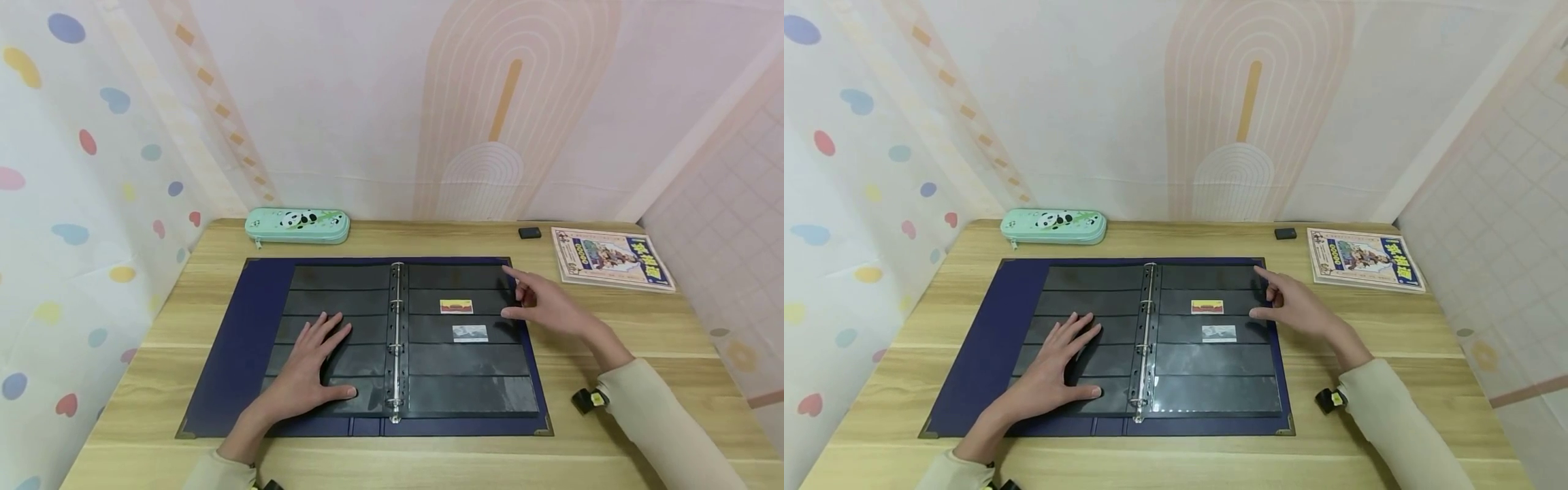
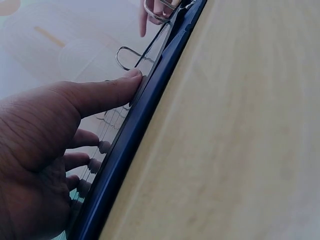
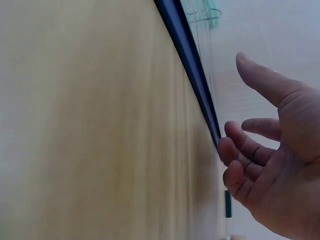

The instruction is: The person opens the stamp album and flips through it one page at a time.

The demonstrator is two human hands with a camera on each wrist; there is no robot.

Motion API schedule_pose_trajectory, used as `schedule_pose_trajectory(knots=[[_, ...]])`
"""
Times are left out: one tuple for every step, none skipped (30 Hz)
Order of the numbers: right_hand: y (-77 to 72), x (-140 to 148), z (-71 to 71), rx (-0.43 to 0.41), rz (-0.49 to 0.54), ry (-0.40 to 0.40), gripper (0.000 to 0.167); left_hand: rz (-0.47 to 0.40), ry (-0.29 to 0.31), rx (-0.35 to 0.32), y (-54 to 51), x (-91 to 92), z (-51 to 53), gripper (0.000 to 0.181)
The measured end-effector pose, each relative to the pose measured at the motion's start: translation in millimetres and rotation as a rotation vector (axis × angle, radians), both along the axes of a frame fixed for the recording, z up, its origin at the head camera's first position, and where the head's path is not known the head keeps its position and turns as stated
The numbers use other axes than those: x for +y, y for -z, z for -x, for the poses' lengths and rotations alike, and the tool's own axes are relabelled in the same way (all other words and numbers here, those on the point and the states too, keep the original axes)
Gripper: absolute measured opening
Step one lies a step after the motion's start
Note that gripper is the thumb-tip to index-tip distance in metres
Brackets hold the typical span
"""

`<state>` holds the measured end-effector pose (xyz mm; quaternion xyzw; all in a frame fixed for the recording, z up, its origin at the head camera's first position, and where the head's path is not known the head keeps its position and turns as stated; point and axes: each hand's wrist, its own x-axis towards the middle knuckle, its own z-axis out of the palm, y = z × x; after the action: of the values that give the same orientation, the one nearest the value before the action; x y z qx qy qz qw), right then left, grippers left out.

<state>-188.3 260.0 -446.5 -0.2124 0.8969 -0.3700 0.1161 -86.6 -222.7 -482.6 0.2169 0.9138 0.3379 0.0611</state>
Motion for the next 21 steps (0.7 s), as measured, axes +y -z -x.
schedule_pose_trajectory(knots=[[0.6,0,3.1,-0.012,-0.015,0.002,0.088,0.001,0.0,-0.002,-0.3,0.0,0.0,0.104],[1.4,0,6.0,-0.025,-0.028,0.003,0.09,0.002,0.0,-0.005,-0.4,0.0,-0.1,0.103],[2.1,0,8.8,-0.035,-0.046,0.003,0.093,0.002,0.001,-0.006,-0.5,0.0,-0.1,0.103],[2.8,0,11.6,-0.038,-0.07,0.0,0.095,0.0,0.0,-0.009,-0.4,-0.2,-0.1,0.103],[3.3,-1,14.1,-0.042,-0.09,-0.002,0.098,-0.002,0.0,-0.011,-0.4,-0.2,-0.2,0.103],[3.4,-1,16.4,-0.042,-0.111,-0.004,0.101,-0.004,0.0,-0.012,-0.4,-0.2,-0.3,0.103],[3.3,-3,18.2,-0.042,-0.131,-0.005,0.103,-0.006,0.0,-0.012,-0.5,-0.2,-0.5,0.103],[3.3,-4,20.0,-0.038,-0.155,-0.012,0.107,-0.007,0.0,-0.013,-0.6,-0.2,-0.7,0.103],[3.1,-5,21.3,-0.032,-0.181,-0.017,0.11,-0.009,-0.001,-0.013,-0.9,0.0,-0.9,0.103],[2.5,-6,22.1,-0.024,-0.207,-0.024,0.114,-0.009,-0.001,-0.014,-1.2,0.1,-1.1,0.103],[1.7,-8,22.5,-0.021,-0.228,-0.029,0.117,-0.01,-0.001,-0.015,-1.4,0.3,-1.3,0.103],[1.2,-9,22.7,-0.018,-0.254,-0.031,0.12,-0.009,-0.002,-0.015,-1.6,0.3,-1.4,0.103],[0.7,-10,22.5,-0.014,-0.277,-0.034,0.122,-0.007,-0.002,-0.015,-1.6,0.4,-1.4,0.103],[0.3,-11,22.1,-0.009,-0.302,-0.038,0.124,-0.005,-0.003,-0.015,-1.6,0.4,-1.4,0.103],[-0.3,-12,21.6,-0.004,-0.32,-0.039,0.125,-0.004,-0.003,-0.016,-1.5,0.4,-1.3,0.103],[-0.8,-12,20.9,0.005,-0.337,-0.041,0.125,-0.002,-0.003,-0.016,-1.4,0.4,-1.2,0.103],[-1.0,-13,20.5,0.012,-0.348,-0.04,0.123,0.0,-0.002,-0.014,-1.4,0.4,-1.0,0.103],[-1.1,-14,20.2,0.022,-0.357,-0.043,0.121,0.002,-0.001,-0.013,-1.3,0.2,-1.0,0.103],[-1.4,-14,19.8,0.033,-0.364,-0.046,0.12,0.003,0.001,-0.012,-1.2,0.0,-1.0,0.103],[-1.8,-15,19.7,0.037,-0.365,-0.052,0.118,0.001,0.002,-0.011,-1.3,0.0,-1.3,0.103],[-2.0,-16,19.6,0.041,-0.366,-0.056,0.116,-0.003,0.003,-0.01,-1.2,-0.2,-1.5,0.103]])
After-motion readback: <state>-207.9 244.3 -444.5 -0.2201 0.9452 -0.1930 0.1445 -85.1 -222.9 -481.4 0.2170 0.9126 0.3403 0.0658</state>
